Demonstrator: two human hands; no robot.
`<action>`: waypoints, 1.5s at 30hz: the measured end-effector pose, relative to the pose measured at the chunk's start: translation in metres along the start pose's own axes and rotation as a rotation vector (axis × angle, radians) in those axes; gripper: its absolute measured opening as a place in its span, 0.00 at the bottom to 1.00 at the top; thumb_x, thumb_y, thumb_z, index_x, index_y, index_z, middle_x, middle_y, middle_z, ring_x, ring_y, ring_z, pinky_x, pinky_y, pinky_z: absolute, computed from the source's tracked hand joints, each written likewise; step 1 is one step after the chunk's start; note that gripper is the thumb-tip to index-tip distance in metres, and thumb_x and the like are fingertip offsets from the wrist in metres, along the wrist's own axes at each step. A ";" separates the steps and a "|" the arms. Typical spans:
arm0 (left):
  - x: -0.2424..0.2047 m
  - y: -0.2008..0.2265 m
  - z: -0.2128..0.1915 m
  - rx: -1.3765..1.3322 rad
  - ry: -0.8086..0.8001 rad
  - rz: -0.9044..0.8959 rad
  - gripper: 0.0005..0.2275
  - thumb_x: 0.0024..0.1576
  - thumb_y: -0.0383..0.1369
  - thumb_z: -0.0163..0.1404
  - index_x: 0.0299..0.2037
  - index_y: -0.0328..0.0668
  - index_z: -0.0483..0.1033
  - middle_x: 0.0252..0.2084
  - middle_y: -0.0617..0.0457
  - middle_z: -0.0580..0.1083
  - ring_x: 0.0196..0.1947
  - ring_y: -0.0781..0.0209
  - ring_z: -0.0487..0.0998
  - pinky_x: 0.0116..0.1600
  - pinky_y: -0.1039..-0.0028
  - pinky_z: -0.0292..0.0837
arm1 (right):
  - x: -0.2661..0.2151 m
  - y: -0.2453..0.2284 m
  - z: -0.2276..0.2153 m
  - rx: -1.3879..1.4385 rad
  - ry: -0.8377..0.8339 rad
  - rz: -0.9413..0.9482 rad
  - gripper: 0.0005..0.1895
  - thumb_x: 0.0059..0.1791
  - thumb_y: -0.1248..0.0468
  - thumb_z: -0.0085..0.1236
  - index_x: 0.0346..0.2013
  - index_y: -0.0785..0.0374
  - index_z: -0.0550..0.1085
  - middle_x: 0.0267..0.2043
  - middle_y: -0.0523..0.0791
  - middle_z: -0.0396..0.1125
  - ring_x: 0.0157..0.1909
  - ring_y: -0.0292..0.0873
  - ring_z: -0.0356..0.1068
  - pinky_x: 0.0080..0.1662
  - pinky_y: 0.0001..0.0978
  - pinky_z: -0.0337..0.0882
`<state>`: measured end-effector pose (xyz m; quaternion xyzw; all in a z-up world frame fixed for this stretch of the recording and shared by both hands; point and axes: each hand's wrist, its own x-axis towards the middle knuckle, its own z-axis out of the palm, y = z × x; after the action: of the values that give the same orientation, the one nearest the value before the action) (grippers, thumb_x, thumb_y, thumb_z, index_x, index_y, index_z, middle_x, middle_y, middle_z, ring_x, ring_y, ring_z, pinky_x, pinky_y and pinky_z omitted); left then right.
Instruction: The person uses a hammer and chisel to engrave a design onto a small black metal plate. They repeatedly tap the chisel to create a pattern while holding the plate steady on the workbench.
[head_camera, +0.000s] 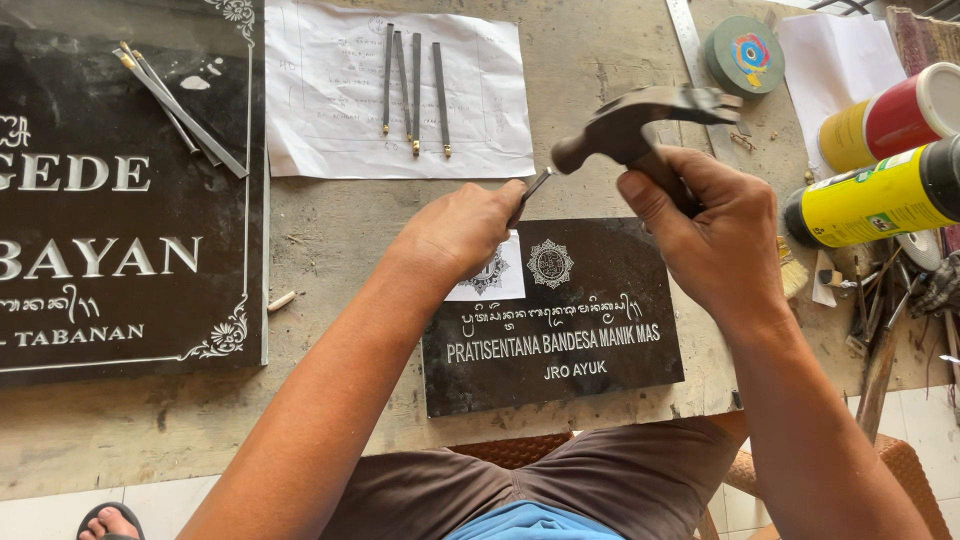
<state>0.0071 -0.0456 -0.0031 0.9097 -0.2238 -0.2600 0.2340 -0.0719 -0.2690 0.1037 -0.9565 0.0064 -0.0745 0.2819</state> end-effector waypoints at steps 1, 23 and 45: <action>0.000 0.002 -0.002 0.004 -0.017 -0.009 0.11 0.69 0.37 0.52 0.58 0.52 0.67 0.49 0.35 0.79 0.48 0.28 0.83 0.47 0.38 0.74 | -0.002 0.007 0.003 0.039 0.047 -0.043 0.09 0.63 0.55 0.68 0.52 0.55 0.85 0.27 0.35 0.60 0.32 0.35 0.54 0.35 0.32 0.55; -0.031 -0.043 0.074 -0.334 0.822 0.219 0.13 0.72 0.32 0.58 0.58 0.53 0.65 0.26 0.52 0.71 0.20 0.54 0.73 0.25 0.58 0.71 | 0.006 -0.036 0.001 -0.211 -0.049 -0.413 0.16 0.57 0.44 0.70 0.48 0.51 0.87 0.24 0.43 0.74 0.23 0.42 0.67 0.30 0.40 0.61; -0.025 -0.040 0.048 -0.337 0.494 0.119 0.12 0.70 0.34 0.57 0.60 0.51 0.69 0.35 0.46 0.81 0.29 0.48 0.84 0.36 0.56 0.87 | 0.025 -0.058 0.002 -0.222 -0.054 -0.468 0.18 0.59 0.49 0.72 0.60 0.53 0.85 0.33 0.45 0.79 0.30 0.45 0.76 0.33 0.43 0.68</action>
<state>-0.0287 -0.0152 -0.0520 0.8791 -0.1667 -0.0504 0.4436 -0.0484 -0.2206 0.1369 -0.9586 -0.2147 -0.1109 0.1504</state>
